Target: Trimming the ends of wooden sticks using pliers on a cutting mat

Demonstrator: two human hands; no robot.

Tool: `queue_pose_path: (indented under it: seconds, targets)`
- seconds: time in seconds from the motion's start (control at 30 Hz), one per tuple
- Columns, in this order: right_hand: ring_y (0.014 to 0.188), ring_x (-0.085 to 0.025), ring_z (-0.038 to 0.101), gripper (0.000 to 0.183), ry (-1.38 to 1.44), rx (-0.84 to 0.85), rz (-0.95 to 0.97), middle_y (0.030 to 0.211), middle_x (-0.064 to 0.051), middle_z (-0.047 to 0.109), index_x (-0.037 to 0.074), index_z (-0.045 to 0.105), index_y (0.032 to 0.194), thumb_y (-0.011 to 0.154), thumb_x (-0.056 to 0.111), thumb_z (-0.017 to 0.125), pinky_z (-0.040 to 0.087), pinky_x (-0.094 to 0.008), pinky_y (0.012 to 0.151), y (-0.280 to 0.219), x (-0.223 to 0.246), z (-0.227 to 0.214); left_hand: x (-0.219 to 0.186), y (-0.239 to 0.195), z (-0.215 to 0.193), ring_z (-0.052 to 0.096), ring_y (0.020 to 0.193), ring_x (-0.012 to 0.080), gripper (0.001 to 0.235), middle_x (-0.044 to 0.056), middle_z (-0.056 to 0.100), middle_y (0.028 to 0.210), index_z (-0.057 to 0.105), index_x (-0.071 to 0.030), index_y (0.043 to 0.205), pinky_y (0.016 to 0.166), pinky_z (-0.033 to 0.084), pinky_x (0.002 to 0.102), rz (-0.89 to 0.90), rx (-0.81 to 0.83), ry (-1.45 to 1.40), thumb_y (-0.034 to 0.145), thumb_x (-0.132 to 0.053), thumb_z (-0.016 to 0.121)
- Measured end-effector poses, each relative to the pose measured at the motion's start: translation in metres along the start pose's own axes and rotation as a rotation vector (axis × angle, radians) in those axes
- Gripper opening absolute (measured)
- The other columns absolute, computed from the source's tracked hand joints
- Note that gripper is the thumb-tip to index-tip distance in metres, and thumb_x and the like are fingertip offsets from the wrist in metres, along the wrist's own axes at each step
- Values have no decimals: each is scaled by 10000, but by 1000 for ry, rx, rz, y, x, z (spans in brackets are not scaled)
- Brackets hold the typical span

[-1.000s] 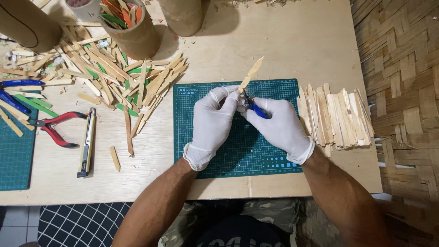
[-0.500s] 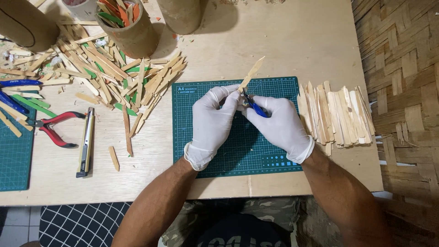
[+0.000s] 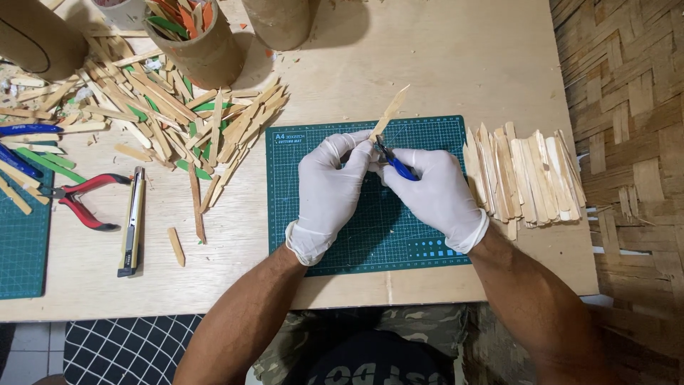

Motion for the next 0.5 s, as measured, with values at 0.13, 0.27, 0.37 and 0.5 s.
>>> queue_pose_path:
  seconds: [0.13, 0.27, 0.37, 0.5]
  targets:
    - [404, -36, 393, 127, 7, -15, -6, 430, 7, 514, 26, 794, 875, 917, 111, 710, 300, -155, 393, 0, -2, 0, 2, 0, 3, 677, 768, 121, 118, 147, 778, 888, 784, -24, 1005, 689, 586, 292, -8, 13, 11, 926, -41, 697]
    - [378, -26, 376, 124, -7, -27, -15, 404, 24, 493, 20, 786, 831, 900, 97, 717, 278, -141, 381, 0, -5, -1, 2, -2, 4, 692, 772, 121, 130, 141, 777, 856, 785, -30, 1024, 660, 590, 270, -25, 14, 26, 913, -38, 718]
    - [359, -16, 369, 143, -37, -38, -29, 394, 53, 469, 48, 774, 774, 895, 101, 718, 273, -127, 379, 3, -12, -1, 4, -2, 4, 703, 755, 118, 146, 129, 772, 829, 785, -35, 1035, 659, 605, 256, -45, 22, 15, 905, -28, 719]
    - [330, -24, 345, 187, -42, -44, -69, 378, 53, 437, 32, 747, 715, 893, 58, 697, 261, -134, 359, 3, -6, 1, 13, 1, 2, 703, 682, 107, 143, 112, 761, 803, 783, -23, 1032, 612, 590, 228, -43, 22, -5, 903, -22, 720]
Point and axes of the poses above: each hand's wrist, its own y-axis towards the middle knuckle, its own z-axis out of the palm, x = y × z, the point moved 6 cm from there along y, towards the middle knuckle
